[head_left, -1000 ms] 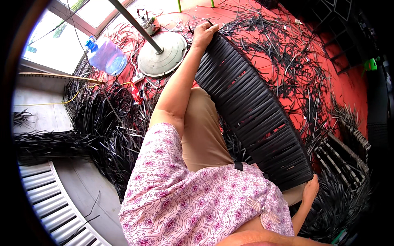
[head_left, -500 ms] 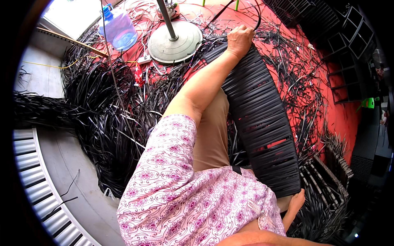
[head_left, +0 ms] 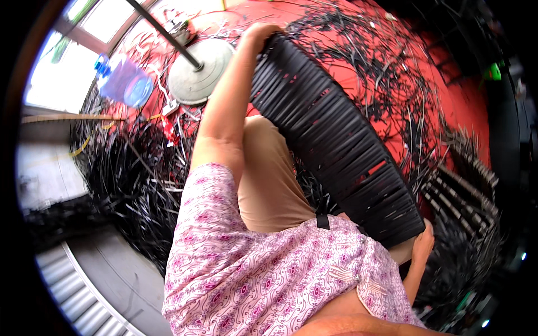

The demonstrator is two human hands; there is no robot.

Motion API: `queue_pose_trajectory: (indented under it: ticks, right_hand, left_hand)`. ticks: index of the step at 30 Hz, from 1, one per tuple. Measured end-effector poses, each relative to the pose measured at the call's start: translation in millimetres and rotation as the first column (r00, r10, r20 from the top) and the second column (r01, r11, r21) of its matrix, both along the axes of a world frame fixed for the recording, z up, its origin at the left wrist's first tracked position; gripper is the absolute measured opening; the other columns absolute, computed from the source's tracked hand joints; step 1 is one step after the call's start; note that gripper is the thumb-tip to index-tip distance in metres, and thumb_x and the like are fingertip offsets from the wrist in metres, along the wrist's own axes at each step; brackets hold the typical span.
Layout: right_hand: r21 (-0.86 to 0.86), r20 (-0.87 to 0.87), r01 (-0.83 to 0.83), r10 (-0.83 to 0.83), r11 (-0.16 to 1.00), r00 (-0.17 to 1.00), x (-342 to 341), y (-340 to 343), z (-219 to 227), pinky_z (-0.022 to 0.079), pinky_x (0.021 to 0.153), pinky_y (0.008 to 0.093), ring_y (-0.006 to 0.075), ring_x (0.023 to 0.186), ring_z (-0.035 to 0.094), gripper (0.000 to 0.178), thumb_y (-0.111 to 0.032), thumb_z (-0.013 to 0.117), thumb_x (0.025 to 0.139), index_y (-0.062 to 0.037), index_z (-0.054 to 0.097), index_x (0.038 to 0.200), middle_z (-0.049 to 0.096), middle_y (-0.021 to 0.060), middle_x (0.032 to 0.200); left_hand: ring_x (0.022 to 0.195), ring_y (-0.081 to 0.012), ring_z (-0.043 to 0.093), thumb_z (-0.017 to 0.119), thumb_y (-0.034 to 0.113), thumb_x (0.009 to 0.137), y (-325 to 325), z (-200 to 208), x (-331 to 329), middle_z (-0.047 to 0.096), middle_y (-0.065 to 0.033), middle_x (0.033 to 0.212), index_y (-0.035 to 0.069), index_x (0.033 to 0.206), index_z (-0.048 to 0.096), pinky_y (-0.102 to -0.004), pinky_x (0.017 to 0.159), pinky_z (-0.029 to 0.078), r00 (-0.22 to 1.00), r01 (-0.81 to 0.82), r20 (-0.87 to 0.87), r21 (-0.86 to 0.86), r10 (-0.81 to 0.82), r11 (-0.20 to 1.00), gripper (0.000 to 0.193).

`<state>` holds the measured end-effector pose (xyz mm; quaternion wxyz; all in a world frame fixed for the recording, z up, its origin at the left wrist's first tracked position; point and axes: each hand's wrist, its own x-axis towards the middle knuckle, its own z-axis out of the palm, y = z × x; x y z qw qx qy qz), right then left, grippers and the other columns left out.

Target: The person sits on the floor and weaves a black plastic basket by hand. They interlace thin black strips through the vertical ribs of the basket frame, rotating the basket periodically to continue the weaving pattern around the circumference.

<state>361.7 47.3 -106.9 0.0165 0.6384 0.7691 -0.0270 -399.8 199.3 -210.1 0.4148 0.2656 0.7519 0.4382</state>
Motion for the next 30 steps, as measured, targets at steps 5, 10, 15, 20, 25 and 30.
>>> queue_pose_trajectory:
  ticks: [5, 10, 15, 20, 25, 30]
  right_hand:
    - [0.058, 0.061, 0.094, -0.098, 0.994, 0.993, 43.0, -7.4, -28.9, 0.048, 0.086, 0.0531, 0.0492, 0.1, 0.062, 0.039, 0.0, 0.048, 0.091, 0.0062, 0.055, 0.129, 0.063, 0.034, 0.109]
    - [0.001, 0.026, 0.122, -0.122, 0.993, 0.992, 26.7, 3.0, -20.4, 0.047, 0.085, 0.0509, 0.0471, 0.102, 0.061, 0.038, 0.005, 0.046, 0.089, 0.0047, 0.054, 0.126, 0.063, 0.0311, 0.109]
    - [-0.143, -0.029, 0.282, -0.289, 0.949, 0.957, 18.8, 1.8, -11.0, 0.047, 0.086, 0.0498, 0.0459, 0.103, 0.061, 0.04, 0.007, 0.044, 0.088, 0.0018, 0.054, 0.127, 0.064, 0.0294, 0.11]
    - [-0.157, -0.057, 0.274, -0.286, 0.949, 0.957, 23.6, 1.6, -17.2, 0.047, 0.089, 0.0488, 0.0442, 0.106, 0.061, 0.044, 0.008, 0.043, 0.089, 0.0009, 0.051, 0.131, 0.063, 0.0282, 0.116]
    - [-0.199, -0.067, 0.307, -0.326, 0.931, 0.943, 33.5, -0.1, -21.1, 0.047, 0.092, 0.0478, 0.0429, 0.111, 0.06, 0.047, 0.009, 0.043, 0.088, 0.0007, 0.05, 0.134, 0.061, 0.0275, 0.122]
    - [-0.196, 0.021, 0.279, -0.28, 0.94, 0.96, 39.6, -1.6, -21.6, 0.048, 0.092, 0.0466, 0.042, 0.112, 0.061, 0.05, 0.009, 0.043, 0.088, -0.002, 0.05, 0.136, 0.061, 0.0259, 0.124]
  left_hand:
    - [0.074, -0.0163, 0.063, 0.072, 0.02, 0.084, 14.2, -3.8, 17.7, 0.07, -0.005, 0.082, 0.008, 0.094, 0.077, -0.0344, 0.067, 0.052, 0.914, -0.12, 0.397, 0.069, 0.083, 0.99, 0.017]
    - [0.075, -0.0134, 0.062, 0.07, 0.017, 0.087, -33.5, 5.3, 17.5, 0.07, -0.0044, 0.082, 0.002, 0.092, 0.075, -0.0268, 0.074, 0.048, 0.95, -0.289, 0.229, 0.383, 0.213, 0.877, 0.016]
    - [0.077, -0.015, 0.063, 0.067, 0.01, 0.09, -15.6, -6.4, 10.1, 0.07, -0.0051, 0.087, 0.001, 0.093, 0.072, -0.0279, 0.075, 0.051, 0.925, -0.339, 0.311, 0.411, 0.219, 0.846, 0.01]
    - [0.082, -0.0188, 0.067, 0.062, 0.012, 0.097, -23.7, -23.2, -32.5, 0.071, -0.0086, 0.09, 0.0, 0.099, 0.067, -0.0307, 0.078, 0.054, 0.862, -0.462, 0.393, 0.351, 0.32, 0.815, 0.013]
    - [0.108, -0.0309, 0.064, 0.054, 0.018, 0.102, -26.8, -9.2, -36.3, 0.067, -0.0206, 0.116, -0.005, 0.122, 0.059, -0.0446, 0.104, 0.048, 0.799, -0.405, 0.565, 0.248, 0.208, 0.88, 0.031]
    - [0.08, -0.0247, 0.068, 0.04, 0.012, 0.102, 11.2, 18.0, -8.9, 0.07, -0.0121, 0.094, 0.001, 0.131, 0.056, -0.0397, 0.076, 0.059, 0.875, -0.184, 0.434, -0.114, 0.215, 0.976, 0.035]
